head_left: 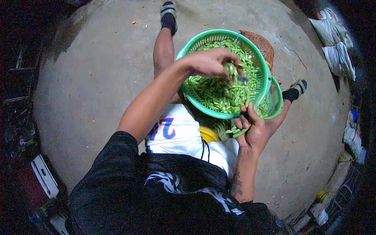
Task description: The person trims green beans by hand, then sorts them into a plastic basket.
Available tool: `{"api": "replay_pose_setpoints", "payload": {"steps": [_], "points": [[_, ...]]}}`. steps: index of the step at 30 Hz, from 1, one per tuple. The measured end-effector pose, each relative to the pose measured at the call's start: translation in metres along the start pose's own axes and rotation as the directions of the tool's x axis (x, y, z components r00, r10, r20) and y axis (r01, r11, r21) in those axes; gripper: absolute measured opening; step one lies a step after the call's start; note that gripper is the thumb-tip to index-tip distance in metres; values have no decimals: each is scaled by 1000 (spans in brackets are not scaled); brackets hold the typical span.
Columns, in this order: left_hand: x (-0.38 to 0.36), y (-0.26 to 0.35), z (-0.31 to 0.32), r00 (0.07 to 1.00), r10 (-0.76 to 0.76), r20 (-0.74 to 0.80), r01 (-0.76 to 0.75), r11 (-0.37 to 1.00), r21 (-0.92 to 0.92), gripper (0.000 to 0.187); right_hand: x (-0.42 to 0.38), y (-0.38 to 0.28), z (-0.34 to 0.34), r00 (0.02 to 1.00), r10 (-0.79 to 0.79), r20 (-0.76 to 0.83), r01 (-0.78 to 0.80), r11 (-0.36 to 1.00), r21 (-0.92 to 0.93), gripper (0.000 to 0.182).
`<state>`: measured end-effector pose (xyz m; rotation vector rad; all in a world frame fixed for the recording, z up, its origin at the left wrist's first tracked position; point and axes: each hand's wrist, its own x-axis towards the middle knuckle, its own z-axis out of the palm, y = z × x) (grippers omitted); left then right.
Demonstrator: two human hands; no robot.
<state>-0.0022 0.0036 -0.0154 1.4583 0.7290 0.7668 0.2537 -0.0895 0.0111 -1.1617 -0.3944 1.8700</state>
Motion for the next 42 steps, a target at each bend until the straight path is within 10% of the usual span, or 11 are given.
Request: {"api": "replay_pose_setpoints", "payload": {"steps": [1,5,9,24,31,33,42], "points": [[3,8,12,994,102,-44,-91,973,214,40,1,2,1,1000,4,3,-4,1000,2,18],[4,19,32,970,-138,198,144,989,-17,39,2,6,6,1000,-7,13,7,1000,27,18],[2,6,11,990,-125,67,131,988,-86,40,-1,0,3,999,-18,27,18,1000,-12,20],[5,26,36,979,-112,169,84,982,166,40,3,7,1,998,-24,64,21,999,43,18],[2,9,8,994,-106,34,109,989,-102,39,4,1,-1,992,34,118,-37,999,23,17],[-1,21,22,991,84,108,-111,955,275,41,3,7,4,997,12,74,-15,999,39,16],[-2,7,1,994,-102,32,105,989,-104,39,5,2,8,993,18,113,-14,999,-30,19]]}}
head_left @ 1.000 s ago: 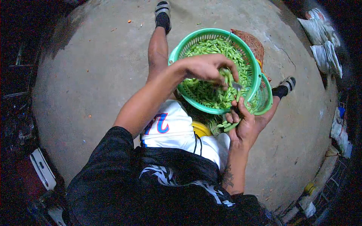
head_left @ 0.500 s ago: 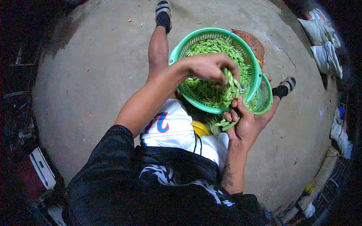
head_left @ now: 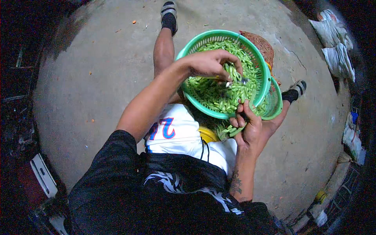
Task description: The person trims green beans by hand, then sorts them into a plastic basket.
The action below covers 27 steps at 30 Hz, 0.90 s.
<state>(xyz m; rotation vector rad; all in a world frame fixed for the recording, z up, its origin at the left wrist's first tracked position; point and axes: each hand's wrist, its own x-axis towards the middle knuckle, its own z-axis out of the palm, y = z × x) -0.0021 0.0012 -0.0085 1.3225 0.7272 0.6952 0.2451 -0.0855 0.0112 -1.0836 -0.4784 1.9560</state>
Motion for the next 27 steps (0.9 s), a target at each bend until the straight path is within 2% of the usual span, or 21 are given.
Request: {"api": "replay_pose_setpoints", "payload": {"steps": [1,2,3,4,5,6,8,10,11,12,13,15,18,20,21,23,24,26,27], "points": [[0,2,2,1000,0,1,0,1000,2,39,0,0,2,1000,-3,-18,2,999,-38,20],[-1,4,4,1000,24,-10,-23,995,98,40,0,0,5,1000,-2,-15,2,999,-37,20],[-3,8,6,999,48,-19,-44,980,194,41,1,0,10,997,-58,-50,45,973,-228,22],[-3,11,8,999,47,-22,-42,980,195,41,3,0,14,990,-120,-76,78,907,-413,24],[-3,13,12,999,33,-5,-31,969,243,42,7,4,12,983,-151,-106,81,868,-490,25],[0,11,13,998,59,27,-65,952,301,44,9,7,10,983,-150,-106,80,868,-491,25],[4,6,14,995,86,56,-100,930,355,47,13,14,8,966,-259,-21,196,777,-598,22],[6,8,15,991,58,123,-92,952,291,44,12,15,9,953,-303,-2,242,765,-597,22],[5,9,14,990,59,125,-93,952,291,44,6,11,8,966,-254,-40,202,847,-491,23],[2,10,12,996,43,81,-58,980,191,43,1,9,6,977,-200,-72,159,913,-375,24],[-1,12,11,999,23,39,-26,996,87,41,-2,6,2,977,-201,-75,159,913,-375,24],[-4,16,8,999,15,35,-17,998,59,41,-6,1,-7,999,-37,2,37,999,-26,25],[-3,14,7,999,31,33,-32,999,34,41,-9,1,-12,999,33,-31,-34,999,-23,26],[0,11,7,995,104,-1,-102,980,169,36,-11,0,-12,999,35,-27,-35,999,-1,24],[1,11,9,995,104,-1,-102,980,169,36,-11,-1,-13,999,33,-30,-34,999,-14,23],[4,11,13,974,197,113,-227,862,454,41,-11,0,-14,999,34,-33,-35,999,-28,22],[4,12,16,974,196,111,-225,862,453,41,-11,1,-14,999,21,-47,-23,999,-43,21],[5,14,20,995,-1,101,-20,979,202,42,-14,0,-12,998,7,-63,-10,998,-60,19],[6,14,9,986,119,115,-152,925,348,40,-19,-4,-7,997,-19,-79,13,997,-73,19]]}}
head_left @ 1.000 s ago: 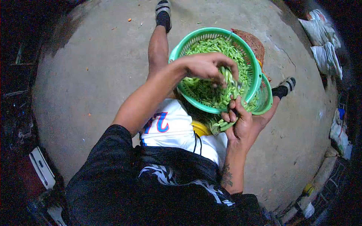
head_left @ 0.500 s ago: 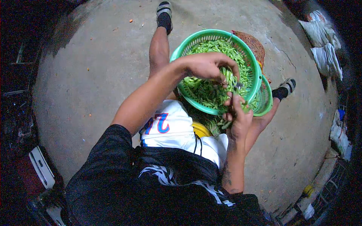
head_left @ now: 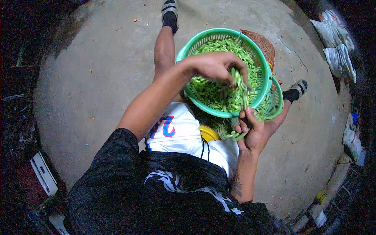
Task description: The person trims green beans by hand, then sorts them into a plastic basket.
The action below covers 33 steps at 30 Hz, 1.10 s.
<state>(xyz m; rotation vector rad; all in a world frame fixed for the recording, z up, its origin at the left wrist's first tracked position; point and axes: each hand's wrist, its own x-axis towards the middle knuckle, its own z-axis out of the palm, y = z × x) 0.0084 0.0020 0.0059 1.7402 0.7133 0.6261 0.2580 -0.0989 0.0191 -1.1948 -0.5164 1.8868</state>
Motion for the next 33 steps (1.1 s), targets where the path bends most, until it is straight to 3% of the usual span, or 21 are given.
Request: {"api": "replay_pose_setpoints", "payload": {"steps": [1,3,4,6,7,9,13,15,18,19,21,23,24,25,27,29,31,33], "points": [[-3,-10,-5,995,-71,-68,69,997,-37,40,-3,-3,2,999,-27,-17,27,1000,-11,18],[-5,-18,-14,992,-104,-65,80,951,-298,41,-5,-2,-4,999,-27,-43,26,999,-24,17],[-4,-16,-12,993,-102,-63,79,951,-298,41,-4,-1,-5,998,-22,-66,20,999,-37,17],[-3,-7,1,991,-71,-111,66,997,-48,43,-1,1,-5,997,-20,-75,17,999,-33,17],[0,-1,10,990,10,-141,-17,999,-48,46,1,2,-3,997,-17,-80,14,999,-32,17],[1,12,18,993,-112,26,113,993,-39,42,3,4,0,998,-23,-63,23,1000,-3,17],[2,-19,2,999,-24,-40,21,996,-84,40,0,1,-3,998,-49,-33,49,999,5,16],[0,-19,-5,994,-95,-44,89,987,-131,41,-1,0,-1,997,-53,-51,53,999,4,15],[3,-9,8,995,38,-91,-35,999,40,42,4,4,-3,997,-61,-57,64,997,42,13],[5,-1,19,997,-64,-42,63,997,-33,43,7,6,-2,997,-68,-43,71,994,79,13],[6,10,25,991,-127,36,129,990,-61,44,9,7,1,996,-75,-37,78,993,88,12],[6,-1,11,1000,-18,13,18,999,-31,42,7,7,1,996,-85,-41,89,992,94,11],[4,-5,10,998,-17,-57,5,980,-199,41,6,4,2,997,-68,-45,71,994,87,11],[3,-8,9,998,-14,-55,3,981,-196,41,6,2,3,998,-51,-48,55,995,82,11],[1,-7,5,983,-153,-100,139,981,-138,41,8,3,4,996,-63,-70,68,995,71,12],[1,0,17,995,-18,-100,16,1000,-17,38,9,6,6,993,-67,-93,73,995,62,12],[4,15,18,992,-120,25,120,993,-3,39,10,7,10,993,-74,-88,81,993,81,15],[3,6,18,995,-96,2,96,993,-68,39,8,1,11,998,-29,-55,34,995,93,15]]}}
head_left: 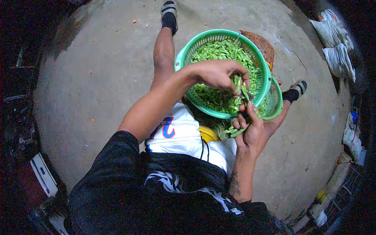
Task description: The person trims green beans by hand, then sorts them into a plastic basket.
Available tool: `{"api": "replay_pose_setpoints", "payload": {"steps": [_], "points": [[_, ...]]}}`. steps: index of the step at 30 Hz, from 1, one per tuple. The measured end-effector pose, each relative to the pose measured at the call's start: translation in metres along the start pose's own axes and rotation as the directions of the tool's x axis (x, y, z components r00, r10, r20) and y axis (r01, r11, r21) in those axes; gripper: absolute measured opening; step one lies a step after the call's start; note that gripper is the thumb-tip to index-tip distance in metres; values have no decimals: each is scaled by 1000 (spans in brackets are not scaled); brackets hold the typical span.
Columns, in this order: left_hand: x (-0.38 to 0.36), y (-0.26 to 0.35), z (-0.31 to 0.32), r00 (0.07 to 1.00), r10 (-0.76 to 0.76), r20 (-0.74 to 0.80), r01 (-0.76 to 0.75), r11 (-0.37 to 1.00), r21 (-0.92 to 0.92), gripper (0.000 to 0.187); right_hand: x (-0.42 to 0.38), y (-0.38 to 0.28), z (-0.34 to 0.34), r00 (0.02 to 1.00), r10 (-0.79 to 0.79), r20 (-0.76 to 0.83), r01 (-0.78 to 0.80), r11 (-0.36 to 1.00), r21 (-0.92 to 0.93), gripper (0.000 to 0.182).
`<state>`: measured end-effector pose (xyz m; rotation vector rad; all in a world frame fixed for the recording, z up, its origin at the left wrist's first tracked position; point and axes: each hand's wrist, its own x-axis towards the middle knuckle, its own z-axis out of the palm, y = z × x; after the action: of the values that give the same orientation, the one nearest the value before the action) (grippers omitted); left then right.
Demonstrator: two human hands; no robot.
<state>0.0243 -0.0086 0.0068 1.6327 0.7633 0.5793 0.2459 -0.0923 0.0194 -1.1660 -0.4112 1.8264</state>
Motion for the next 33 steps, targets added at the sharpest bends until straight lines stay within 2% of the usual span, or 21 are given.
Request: {"api": "replay_pose_setpoints", "payload": {"steps": [2,5,7,10,11,12,14,16,17,18,20,22,24,26,27,28,30,32,33], "points": [[1,-10,-1,999,24,-23,-26,998,-65,40,0,-2,-2,998,48,29,-48,999,7,16],[0,-3,0,999,28,-30,-29,999,-30,40,2,3,-9,997,66,48,-66,998,-1,19],[-1,9,6,1000,20,-11,-19,998,54,39,3,7,-9,998,19,64,-25,996,83,22],[-1,7,-3,1000,3,1,-3,1000,20,39,2,4,-8,996,32,88,-36,998,54,21],[-1,-5,-10,996,78,-53,-79,997,-21,37,2,3,-9,996,31,87,-35,998,53,21],[-2,-4,-14,995,42,-91,-52,992,-119,38,1,2,-10,995,45,94,-51,997,58,20],[-7,-1,-22,986,-153,-60,135,964,-231,40,2,1,-9,993,57,103,-63,996,63,19],[-3,-1,-9,989,79,-122,-82,996,-26,41,2,2,-4,999,39,38,-41,997,60,20],[-1,-2,-2,990,106,-93,-96,990,108,42,3,5,-4,998,42,41,-45,997,61,20],[-2,6,5,999,23,-24,-23,1000,-18,42,4,7,-4,998,33,60,-39,994,100,21],[-1,11,6,998,-54,29,56,995,-77,42,6,7,-5,997,23,72,-33,990,137,22],[0,-2,-6,997,73,-25,-75,994,-81,41,4,3,-5,995,49,90,-56,996,74,19],[-1,-6,-9,996,41,-79,-49,993,-108,42,4,1,-7,996,52,78,-57,996,62,17],[-2,-5,-7,996,19,-84,-20,1000,-7,43,6,4,-7,996,59,71,-62,997,50,15],[-4,1,0,985,153,-76,-139,978,158,44,7,7,-7,998,37,57,-42,995,88,14],[-3,11,6,994,-68,88,82,983,-166,44,8,9,-6,999,16,43,-21,992,125,12],[0,3,7,991,5,135,25,974,-227,42,9,9,-7,996,15,86,-24,993,113,13],[1,-8,-4,990,142,0,-142,989,-34,37,9,6,-8,992,9,123,-21,995,101,13],[-2,-9,-8,999,-15,-47,3,969,-246,32,12,2,-6,992,31,124,-40,997,67,14]]}}
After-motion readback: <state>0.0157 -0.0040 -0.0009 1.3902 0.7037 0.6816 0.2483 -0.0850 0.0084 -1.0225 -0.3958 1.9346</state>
